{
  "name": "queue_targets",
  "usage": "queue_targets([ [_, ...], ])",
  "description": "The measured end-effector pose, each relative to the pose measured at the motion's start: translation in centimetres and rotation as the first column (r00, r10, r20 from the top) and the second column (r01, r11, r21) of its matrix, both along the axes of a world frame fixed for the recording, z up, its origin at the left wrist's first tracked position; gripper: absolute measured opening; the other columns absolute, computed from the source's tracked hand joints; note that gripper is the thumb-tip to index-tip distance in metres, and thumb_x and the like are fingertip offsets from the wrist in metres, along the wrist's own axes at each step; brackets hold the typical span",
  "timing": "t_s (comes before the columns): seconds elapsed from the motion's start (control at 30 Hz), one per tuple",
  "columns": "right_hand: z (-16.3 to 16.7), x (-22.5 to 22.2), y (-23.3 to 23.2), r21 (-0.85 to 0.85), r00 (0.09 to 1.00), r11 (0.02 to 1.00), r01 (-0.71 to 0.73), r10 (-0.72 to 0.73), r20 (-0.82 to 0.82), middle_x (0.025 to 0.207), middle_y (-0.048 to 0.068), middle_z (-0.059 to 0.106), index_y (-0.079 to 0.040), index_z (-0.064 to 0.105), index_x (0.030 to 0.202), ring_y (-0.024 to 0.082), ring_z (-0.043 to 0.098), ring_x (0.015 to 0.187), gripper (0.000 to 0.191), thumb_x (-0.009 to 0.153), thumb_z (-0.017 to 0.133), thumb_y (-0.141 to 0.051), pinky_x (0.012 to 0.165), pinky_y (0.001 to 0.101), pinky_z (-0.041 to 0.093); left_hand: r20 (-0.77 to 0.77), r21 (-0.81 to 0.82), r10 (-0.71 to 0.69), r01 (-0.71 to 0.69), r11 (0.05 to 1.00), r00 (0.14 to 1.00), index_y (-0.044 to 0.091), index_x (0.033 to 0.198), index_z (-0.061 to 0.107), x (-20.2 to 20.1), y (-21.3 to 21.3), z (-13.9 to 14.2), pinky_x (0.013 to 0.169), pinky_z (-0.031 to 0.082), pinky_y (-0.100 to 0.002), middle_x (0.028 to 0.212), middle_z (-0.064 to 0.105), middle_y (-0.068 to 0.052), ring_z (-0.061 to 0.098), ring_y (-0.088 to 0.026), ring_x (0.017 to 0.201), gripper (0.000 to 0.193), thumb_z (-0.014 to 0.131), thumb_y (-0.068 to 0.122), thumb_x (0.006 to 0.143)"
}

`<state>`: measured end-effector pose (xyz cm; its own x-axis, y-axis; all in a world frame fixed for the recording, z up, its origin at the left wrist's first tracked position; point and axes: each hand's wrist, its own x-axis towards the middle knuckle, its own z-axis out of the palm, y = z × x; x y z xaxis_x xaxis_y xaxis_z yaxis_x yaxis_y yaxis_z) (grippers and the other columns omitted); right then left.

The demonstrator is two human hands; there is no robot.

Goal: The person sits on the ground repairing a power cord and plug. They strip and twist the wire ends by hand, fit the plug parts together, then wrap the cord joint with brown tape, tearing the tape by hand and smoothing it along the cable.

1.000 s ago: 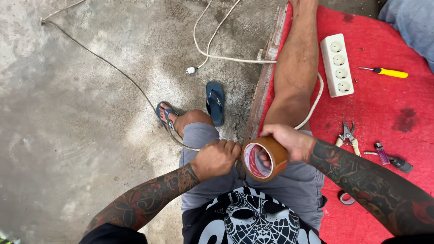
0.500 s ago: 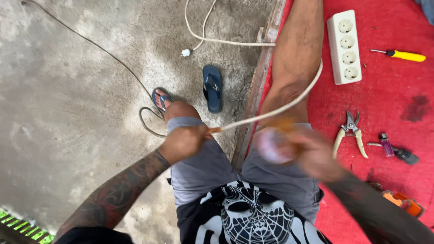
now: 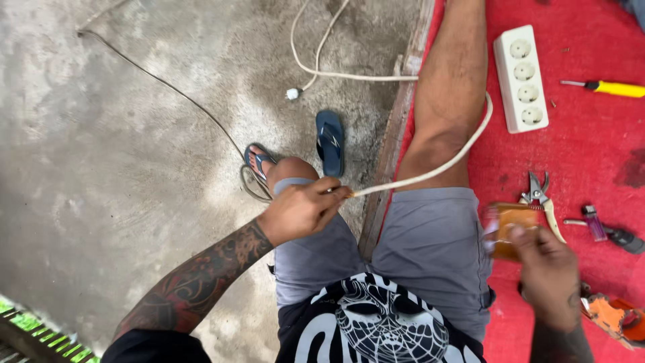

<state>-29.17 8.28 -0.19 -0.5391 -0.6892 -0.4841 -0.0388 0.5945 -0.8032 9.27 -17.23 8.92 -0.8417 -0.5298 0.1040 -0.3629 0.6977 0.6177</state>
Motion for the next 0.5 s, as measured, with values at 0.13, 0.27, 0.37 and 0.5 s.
queue_targets([
  [0.13,5.2,-1.9,-4.2,0.135,0.782,0.973,-0.185,0.229,-0.579,0.104,0.013,0.069,0.0,0.069,0.119,0.02,0.065,0.093,0.034,0.108,0.06,-0.03,0.084,0.0356,0.05,-0.123,0.1,0.053,-0.04,0.994,0.991,0.017,0.119,0.073,-1.8,-0.2,0.0,0.067,0.06,-0.037,0.113,0.075,-0.009,0.075,-0.025,0.08,0.032,0.068,0.011,0.088],
  [0.27,14.6,-6.8,-17.8,-0.367,0.966,0.901,-0.232,0.168,-0.197,0.116,0.012,0.061,-0.002,0.063,0.126,0.02,0.056,0.105,0.036,0.106,0.055,-0.032,0.09,0.0409,0.042,0.269,0.189,0.139,-0.194,0.963,0.953,0.007,0.143,0.049,-2.2,-1.6,1.6,0.075,0.056,-0.046,0.098,0.073,-0.017,0.072,-0.035,0.086,0.065,0.075,0.025,0.086],
  [0.37,17.9,-10.6,-24.2,-0.456,0.963,0.866,-0.203,0.26,0.065,0.125,0.01,0.055,-0.004,0.058,0.132,0.02,0.05,0.113,0.039,0.105,0.052,-0.033,0.095,0.0449,0.037,0.169,0.131,0.117,-0.14,0.982,0.979,0.0,0.113,0.066,-1.8,-2.7,2.4,0.077,0.055,-0.048,0.091,0.072,-0.02,0.071,-0.037,0.088,0.037,0.072,0.025,0.087],
  [0.5,19.2,-11.8,-24.1,-0.441,0.938,0.876,-0.196,0.299,0.175,0.137,0.009,0.047,-0.007,0.051,0.139,0.02,0.042,0.124,0.045,0.103,0.047,-0.034,0.101,0.0502,0.029,0.15,0.215,0.05,-0.082,0.973,0.987,0.006,0.105,0.072,-1.4,-2.9,2.4,0.078,0.054,-0.048,0.09,0.073,-0.018,0.071,-0.036,0.089,0.028,0.068,0.032,0.093],
])
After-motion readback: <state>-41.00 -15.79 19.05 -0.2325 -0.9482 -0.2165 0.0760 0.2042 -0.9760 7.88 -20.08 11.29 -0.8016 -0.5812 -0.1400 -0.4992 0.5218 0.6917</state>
